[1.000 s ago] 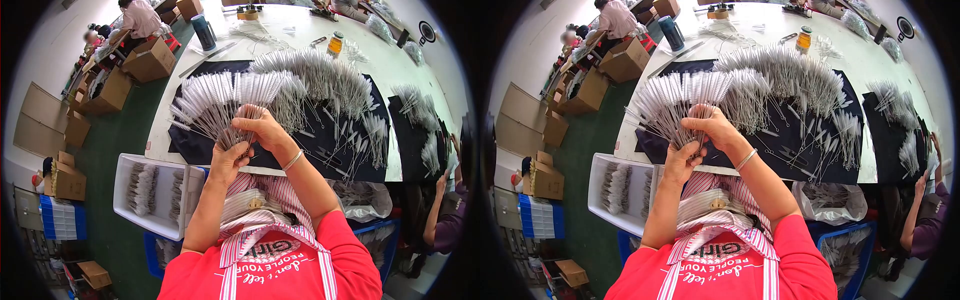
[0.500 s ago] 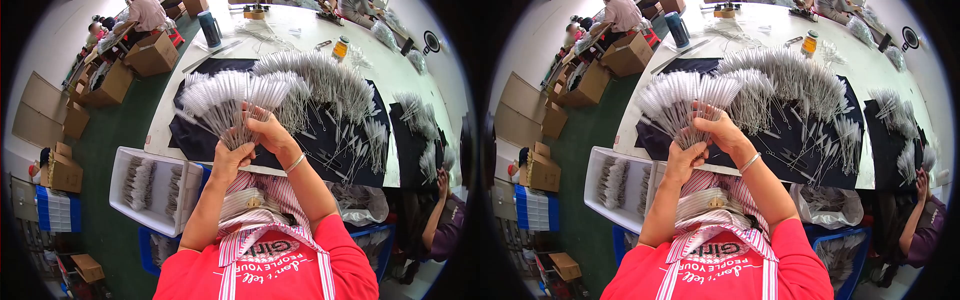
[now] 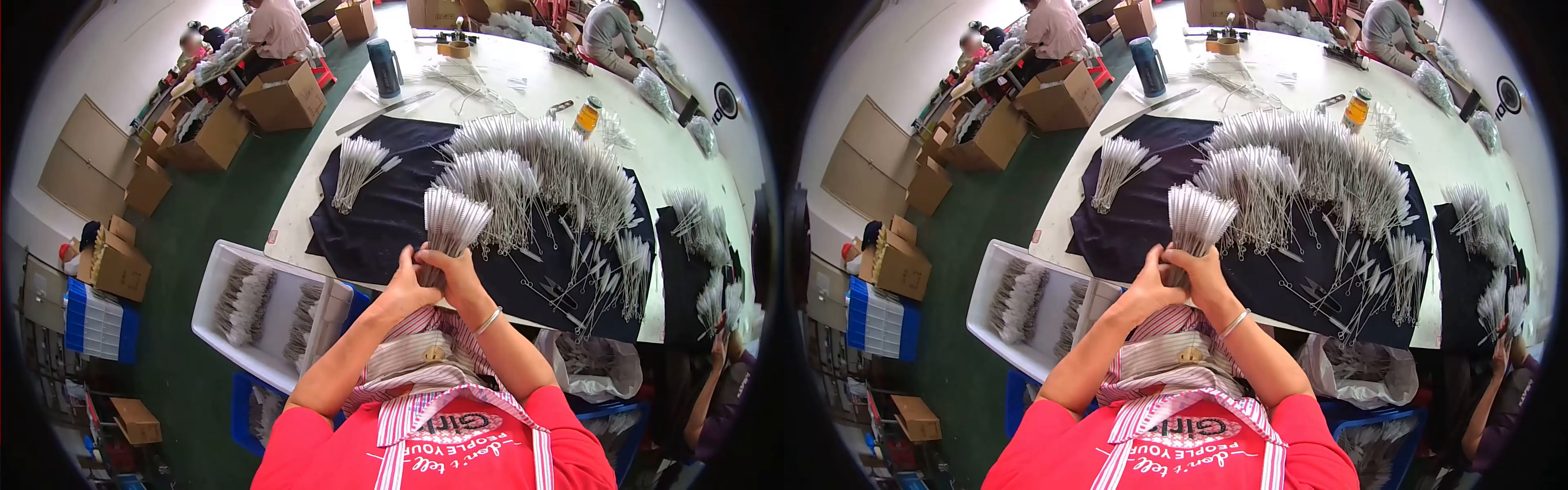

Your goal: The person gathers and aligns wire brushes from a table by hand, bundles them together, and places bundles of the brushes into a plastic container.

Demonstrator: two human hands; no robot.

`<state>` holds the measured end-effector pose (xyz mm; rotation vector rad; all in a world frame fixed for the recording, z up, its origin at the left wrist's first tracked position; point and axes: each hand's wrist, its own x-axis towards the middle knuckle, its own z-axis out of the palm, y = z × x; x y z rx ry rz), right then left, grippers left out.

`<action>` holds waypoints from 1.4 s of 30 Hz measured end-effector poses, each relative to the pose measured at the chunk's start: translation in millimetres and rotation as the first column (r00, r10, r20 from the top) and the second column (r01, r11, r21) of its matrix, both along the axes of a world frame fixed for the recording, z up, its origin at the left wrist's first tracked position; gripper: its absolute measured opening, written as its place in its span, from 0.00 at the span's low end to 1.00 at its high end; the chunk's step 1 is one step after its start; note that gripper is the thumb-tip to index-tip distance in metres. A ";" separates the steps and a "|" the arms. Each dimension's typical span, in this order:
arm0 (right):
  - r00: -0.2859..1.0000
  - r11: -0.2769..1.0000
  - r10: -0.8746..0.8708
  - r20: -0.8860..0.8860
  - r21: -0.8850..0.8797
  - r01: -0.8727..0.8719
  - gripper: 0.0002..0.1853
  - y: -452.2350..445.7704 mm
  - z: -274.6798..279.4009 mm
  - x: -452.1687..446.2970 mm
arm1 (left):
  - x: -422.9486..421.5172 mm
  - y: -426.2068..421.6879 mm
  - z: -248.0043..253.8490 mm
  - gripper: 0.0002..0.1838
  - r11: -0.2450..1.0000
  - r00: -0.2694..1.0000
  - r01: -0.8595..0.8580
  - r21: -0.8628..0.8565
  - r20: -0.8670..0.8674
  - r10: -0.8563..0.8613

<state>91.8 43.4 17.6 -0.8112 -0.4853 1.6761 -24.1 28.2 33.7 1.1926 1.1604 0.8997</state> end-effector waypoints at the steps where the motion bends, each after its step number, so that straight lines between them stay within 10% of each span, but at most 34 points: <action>1: 0.999 0.999 -0.009 0.047 0.052 0.007 0.12 0.9 1.4 -5.2 | 4.1 -1.4 -0.2 0.22 0.971 0.981 -0.068 0.230 -0.160 0.106; 10: 0.980 0.923 0.082 0.183 0.358 -0.144 0.37 30.6 3.3 -24.1 | -28.6 77.0 10.7 0.24 0.955 0.773 -0.002 0.298 -0.605 0.190; 18: 0.974 0.977 0.171 -0.145 -0.102 -0.187 0.44 118.0 -13.0 -49.9 | -95.6 216.3 0.1 0.28 0.936 0.602 -0.278 0.215 -0.721 0.344; 27: 0.969 0.938 0.238 -0.067 -0.242 -0.247 0.37 208.0 -46.4 -104.6 | -115.2 248.4 -43.4 0.32 0.968 0.656 -0.244 0.053 -0.726 0.205; 30: 0.977 0.918 0.213 0.029 -0.347 -0.190 0.35 210.0 -35.4 -120.1 | -119.0 248.3 -47.7 0.51 0.971 0.701 -0.237 0.025 -0.688 0.189; 33: 0.977 0.910 0.201 0.065 -0.381 -0.162 0.36 219.0 -33.0 -134.6 | -116.2 245.9 -17.4 0.49 0.974 0.796 -0.196 -0.110 -0.598 0.093; 35: 0.975 0.909 0.214 0.065 -0.379 -0.175 0.36 216.5 -24.6 -138.2 | -141.3 266.5 -41.4 0.24 0.994 0.828 -0.089 -0.057 -0.560 0.041; 38: 0.956 0.894 0.287 0.057 -0.376 -0.246 0.39 221.3 -24.8 -142.6 | -144.1 265.7 -28.4 0.13 0.991 0.917 -0.060 -0.124 -0.399 0.005; 42: 0.933 0.884 0.353 0.070 -0.350 -0.309 0.45 219.1 -25.7 -143.5 | -141.5 261.5 -3.6 0.12 0.958 0.950 -0.046 -0.281 -0.308 -0.045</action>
